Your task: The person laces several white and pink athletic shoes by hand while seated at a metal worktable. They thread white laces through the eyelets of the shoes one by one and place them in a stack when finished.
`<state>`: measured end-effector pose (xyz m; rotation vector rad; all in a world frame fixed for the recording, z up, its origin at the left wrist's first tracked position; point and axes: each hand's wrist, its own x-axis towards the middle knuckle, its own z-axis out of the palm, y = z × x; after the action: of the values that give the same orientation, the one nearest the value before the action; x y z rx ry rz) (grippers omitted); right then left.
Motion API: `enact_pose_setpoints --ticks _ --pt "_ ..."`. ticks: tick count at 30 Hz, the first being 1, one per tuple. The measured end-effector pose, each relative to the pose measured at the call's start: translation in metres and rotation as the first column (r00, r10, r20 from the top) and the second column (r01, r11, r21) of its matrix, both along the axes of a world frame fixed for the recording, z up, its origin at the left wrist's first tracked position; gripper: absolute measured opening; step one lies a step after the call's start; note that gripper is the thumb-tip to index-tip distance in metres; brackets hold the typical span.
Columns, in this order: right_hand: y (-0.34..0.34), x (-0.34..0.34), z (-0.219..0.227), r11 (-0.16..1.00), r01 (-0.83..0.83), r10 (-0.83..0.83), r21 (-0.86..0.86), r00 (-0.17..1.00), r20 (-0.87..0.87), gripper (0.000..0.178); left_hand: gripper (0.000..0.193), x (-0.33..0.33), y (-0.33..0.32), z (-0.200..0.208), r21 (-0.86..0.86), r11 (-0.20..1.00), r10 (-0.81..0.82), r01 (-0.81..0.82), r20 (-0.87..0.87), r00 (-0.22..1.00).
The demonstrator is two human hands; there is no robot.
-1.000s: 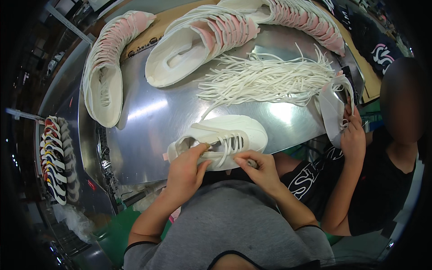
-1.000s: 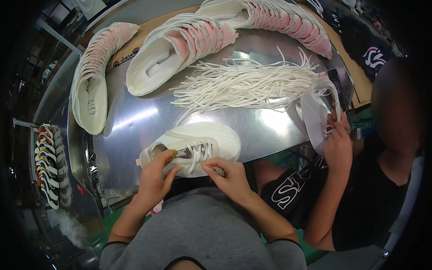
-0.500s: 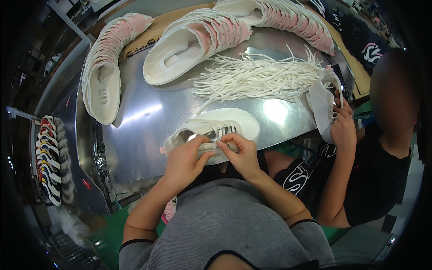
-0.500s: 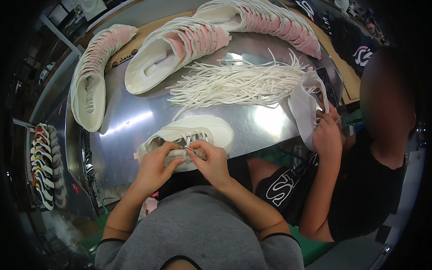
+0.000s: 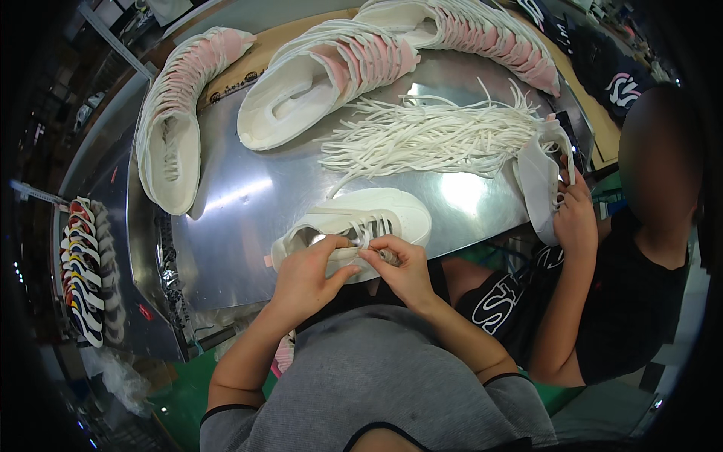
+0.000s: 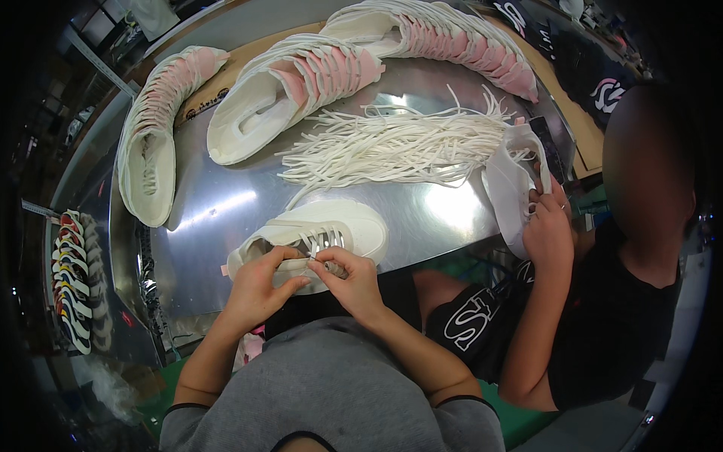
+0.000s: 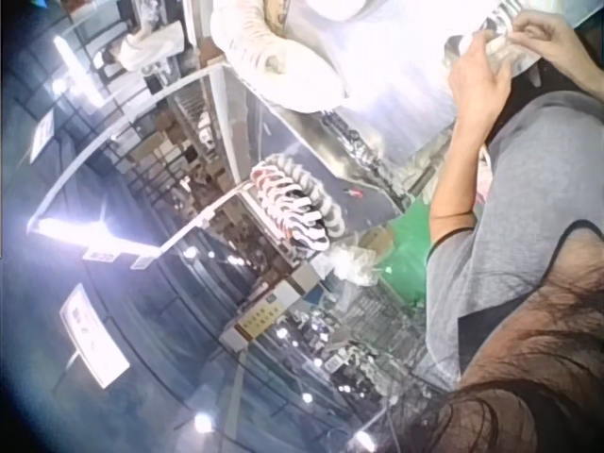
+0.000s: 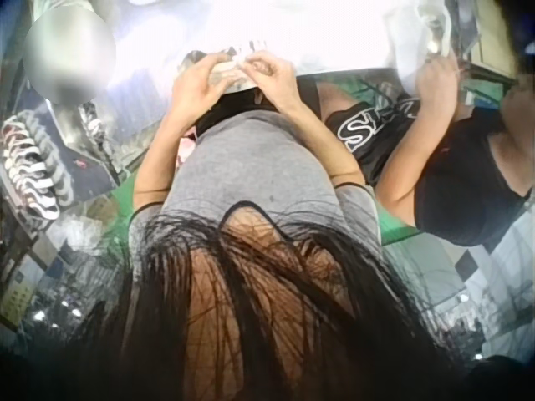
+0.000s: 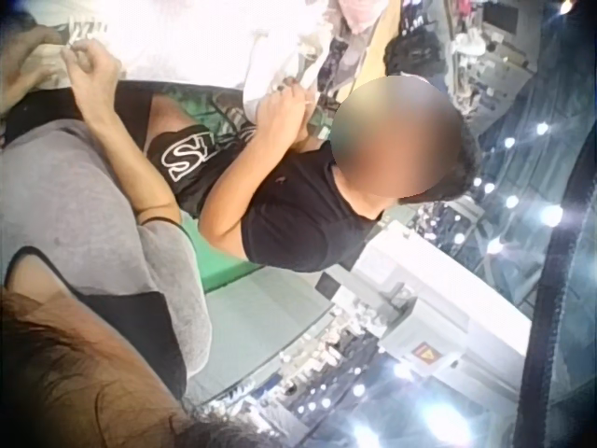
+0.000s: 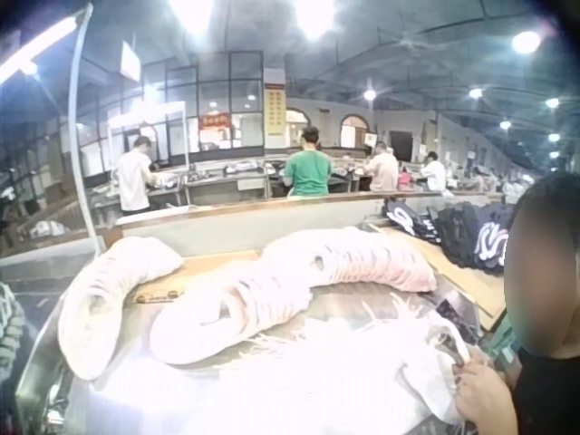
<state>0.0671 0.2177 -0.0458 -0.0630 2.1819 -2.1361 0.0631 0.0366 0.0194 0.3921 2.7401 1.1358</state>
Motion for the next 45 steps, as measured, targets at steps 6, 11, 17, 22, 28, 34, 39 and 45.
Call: enact_pose_setpoints --ticks 6,11,17,22,28,34,39,45 --pt "-0.008 -0.002 0.001 0.996 -0.003 0.005 0.085 1.0 -0.023 0.018 0.026 -0.001 0.007 -0.006 -0.101 0.991 0.082 -0.089 -0.07 0.994" --pt "0.014 0.013 0.026 0.975 -0.078 0.083 0.21 0.996 -0.017 0.024 0.024 -0.001 0.007 -0.004 -0.085 0.992 0.084 -0.09 -0.08 0.993" --pt "0.023 0.017 0.021 0.959 -0.173 0.171 0.224 0.985 0.029 0.016 0.024 -0.003 0.007 -0.007 -0.109 0.99 0.082 -0.088 -0.061 0.995" --pt "0.02 0.012 0.017 0.964 -0.174 0.172 0.199 0.985 0.028 0.014 0.024 -0.002 0.002 -0.016 -0.075 0.997 -0.007 -0.005 -0.15 0.989" --pt "-0.004 0.006 0.018 0.971 -0.13 0.114 0.2 0.989 0.089 0.014 0.024 0.005 0.004 -0.021 -0.084 0.985 -0.165 0.151 -0.196 0.966" --pt "0.049 -0.003 0.048 0.829 -0.299 0.291 0.473 0.952 0.093 0.019 0.023 0.01 -0.001 -0.019 -0.057 0.998 -0.046 0.034 -0.214 0.976" --pt "0.022 -0.038 0.024 0.928 -0.021 0.061 0.371 0.993 -0.097 0.019 0.021 0.004 -0.002 -0.009 -0.064 0.986 -0.157 0.152 -0.087 0.984" --pt "0.012 -0.037 0.007 0.975 0.08 -0.05 0.206 0.988 -0.147 0.015 0.024 0.009 -0.029 -0.002 -0.276 0.931 -0.221 0.241 0.101 0.97"
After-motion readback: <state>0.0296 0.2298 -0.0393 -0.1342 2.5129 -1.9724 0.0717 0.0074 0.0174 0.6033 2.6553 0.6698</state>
